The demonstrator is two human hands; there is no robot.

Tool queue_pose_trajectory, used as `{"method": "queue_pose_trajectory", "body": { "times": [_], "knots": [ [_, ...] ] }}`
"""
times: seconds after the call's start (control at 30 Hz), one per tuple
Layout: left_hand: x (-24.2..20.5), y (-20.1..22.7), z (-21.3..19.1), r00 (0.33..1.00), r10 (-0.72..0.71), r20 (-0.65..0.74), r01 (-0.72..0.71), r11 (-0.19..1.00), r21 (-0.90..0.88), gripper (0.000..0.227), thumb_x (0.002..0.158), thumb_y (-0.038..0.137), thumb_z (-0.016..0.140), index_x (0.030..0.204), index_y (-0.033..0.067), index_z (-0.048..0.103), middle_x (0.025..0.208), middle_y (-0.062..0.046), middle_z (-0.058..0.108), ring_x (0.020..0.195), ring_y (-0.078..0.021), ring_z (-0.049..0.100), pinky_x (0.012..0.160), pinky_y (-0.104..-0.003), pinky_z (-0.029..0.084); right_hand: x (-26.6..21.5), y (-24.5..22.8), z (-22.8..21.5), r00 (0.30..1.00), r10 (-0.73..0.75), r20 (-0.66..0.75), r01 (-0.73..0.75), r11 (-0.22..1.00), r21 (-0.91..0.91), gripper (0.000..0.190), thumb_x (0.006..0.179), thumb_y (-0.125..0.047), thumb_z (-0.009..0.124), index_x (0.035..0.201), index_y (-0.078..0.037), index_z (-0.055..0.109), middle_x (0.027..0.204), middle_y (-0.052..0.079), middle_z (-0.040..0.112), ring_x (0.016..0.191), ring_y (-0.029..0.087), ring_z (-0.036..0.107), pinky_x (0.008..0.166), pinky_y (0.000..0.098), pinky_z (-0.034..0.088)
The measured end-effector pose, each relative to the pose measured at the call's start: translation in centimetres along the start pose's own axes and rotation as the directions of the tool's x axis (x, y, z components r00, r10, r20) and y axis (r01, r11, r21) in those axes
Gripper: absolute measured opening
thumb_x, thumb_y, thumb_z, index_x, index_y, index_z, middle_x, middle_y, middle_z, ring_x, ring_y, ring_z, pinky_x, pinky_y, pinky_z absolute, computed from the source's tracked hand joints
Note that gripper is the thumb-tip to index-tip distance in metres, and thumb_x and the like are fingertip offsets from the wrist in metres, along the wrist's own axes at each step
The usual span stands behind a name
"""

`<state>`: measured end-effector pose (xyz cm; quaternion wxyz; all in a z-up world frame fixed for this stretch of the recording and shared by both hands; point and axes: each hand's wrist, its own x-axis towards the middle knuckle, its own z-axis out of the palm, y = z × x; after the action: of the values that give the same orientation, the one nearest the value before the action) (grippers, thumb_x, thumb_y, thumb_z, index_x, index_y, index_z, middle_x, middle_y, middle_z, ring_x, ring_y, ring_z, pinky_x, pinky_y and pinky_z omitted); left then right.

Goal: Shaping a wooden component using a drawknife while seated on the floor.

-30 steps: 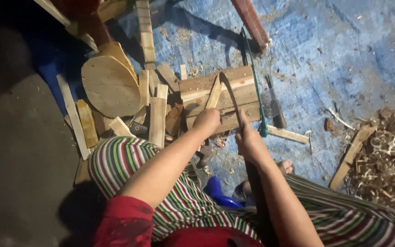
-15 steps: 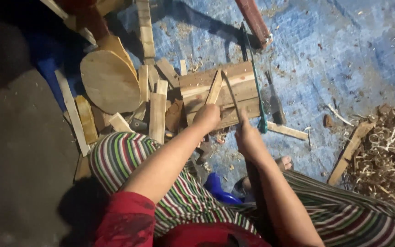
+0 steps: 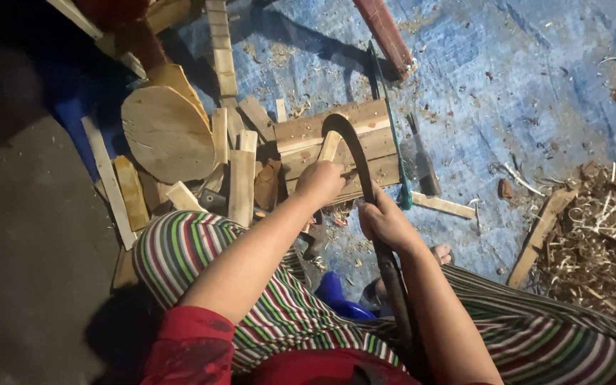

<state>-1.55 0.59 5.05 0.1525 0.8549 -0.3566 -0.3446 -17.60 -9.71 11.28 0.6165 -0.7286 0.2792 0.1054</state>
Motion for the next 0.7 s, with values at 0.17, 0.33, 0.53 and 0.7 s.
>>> {"method": "queue_pose_trajectory", "body": {
  "times": [0.17,0.33,0.53,0.7],
  "knots": [
    [0.9,-0.2,1.0,0.999,-0.032,0.034,0.030,0.998,0.059,0.024,0.095,0.021,0.061,0.106,0.0077,0.077,0.102,-0.017,0.076,0.104,-0.0371,0.074,0.084,-0.052,0.062,0.4,1.9,0.7,0.999,0.023,-0.049,-0.032,0.983,-0.181,0.045,0.095,-0.012,0.053,0.137,-0.017,0.037,0.075,0.025,0.066,0.072,0.041,0.066,0.068,0.0491,0.050],
    [2.4,0.8,0.7,0.957,-0.224,0.181,0.216,0.974,0.064,0.025,0.093,0.016,0.058,0.102,-0.0001,0.076,0.102,-0.019,0.077,0.105,-0.0384,0.073,0.085,-0.055,0.060,-0.4,2.8,0.8,0.970,-0.213,-0.121,0.088,0.763,-0.641,0.088,0.093,-0.002,0.055,0.166,-0.005,0.007,0.086,0.037,0.070,0.078,0.050,0.074,0.070,0.0558,0.056],
    [1.6,0.4,0.5,0.957,0.083,0.277,-0.198,0.887,0.418,0.027,0.092,0.011,0.055,0.104,0.0042,0.078,0.102,-0.016,0.079,0.104,-0.0332,0.075,0.086,-0.045,0.063,-1.0,2.5,0.9,0.878,-0.475,-0.063,0.196,0.476,-0.857,0.086,0.095,-0.002,0.054,0.165,0.005,0.004,0.062,0.022,0.067,0.048,0.034,0.068,0.049,0.0374,0.055],
    [-1.2,1.5,-1.1,0.994,-0.013,0.108,0.005,0.998,0.068,0.030,0.092,0.008,0.050,0.101,-0.0046,0.076,0.101,-0.029,0.075,0.108,-0.0469,0.071,0.089,-0.058,0.059,1.5,5.6,1.7,0.985,-0.095,-0.142,-0.004,0.818,-0.575,0.075,0.097,-0.009,0.051,0.165,-0.005,0.018,0.090,0.033,0.073,0.084,0.049,0.073,0.067,0.0554,0.058]
  ]
}}
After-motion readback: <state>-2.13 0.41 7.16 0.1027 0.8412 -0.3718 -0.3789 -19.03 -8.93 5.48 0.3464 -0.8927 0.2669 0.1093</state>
